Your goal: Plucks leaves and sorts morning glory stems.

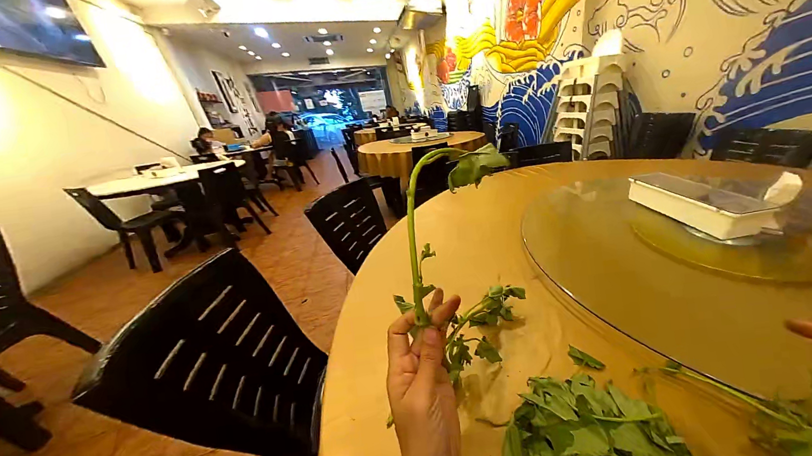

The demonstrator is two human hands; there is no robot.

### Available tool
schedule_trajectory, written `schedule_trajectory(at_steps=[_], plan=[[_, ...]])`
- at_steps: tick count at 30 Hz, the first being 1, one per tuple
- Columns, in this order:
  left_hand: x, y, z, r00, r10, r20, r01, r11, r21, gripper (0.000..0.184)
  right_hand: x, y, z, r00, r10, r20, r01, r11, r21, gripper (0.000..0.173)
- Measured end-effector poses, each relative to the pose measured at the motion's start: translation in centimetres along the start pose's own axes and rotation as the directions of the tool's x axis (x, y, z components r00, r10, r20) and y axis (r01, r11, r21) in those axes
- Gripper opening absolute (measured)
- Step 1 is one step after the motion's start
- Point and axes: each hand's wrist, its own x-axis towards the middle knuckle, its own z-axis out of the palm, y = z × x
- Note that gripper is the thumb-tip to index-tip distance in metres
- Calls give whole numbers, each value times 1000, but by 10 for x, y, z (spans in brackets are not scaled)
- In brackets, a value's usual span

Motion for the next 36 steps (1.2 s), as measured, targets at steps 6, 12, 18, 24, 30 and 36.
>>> schedule_trajectory(at_steps=[6, 12, 18, 24, 30, 36], plan=[[4, -1, -4, 981, -179, -74, 168, 977, -131, 26, 14, -64, 42, 923, -91, 374, -32, 950, 310, 35], [5, 1, -2, 961, -265, -74, 242, 943, -227, 27, 43, -104, 152, 673, -102, 732, -156, 948, 276, 47], [5, 9, -1, 961, -275, -14, 246, 880, -405, 24, 90, -104, 228, 599, -67, 798, -135, 974, 183, 51], [6, 15, -15, 959, -202, 197, 278, 547, -790, 29, 101, -78, 231, 581, 97, 808, -166, 986, 1, 72], [4, 10, -14, 946, -211, 248, 318, 444, -838, 29, 72, -74, 163, 843, 27, 538, -235, 917, 321, 39], [-13, 7, 5, 882, -254, 397, 467, 355, -810, 26, 12, -92, 93, 759, -42, 649, -326, 839, 435, 39]])
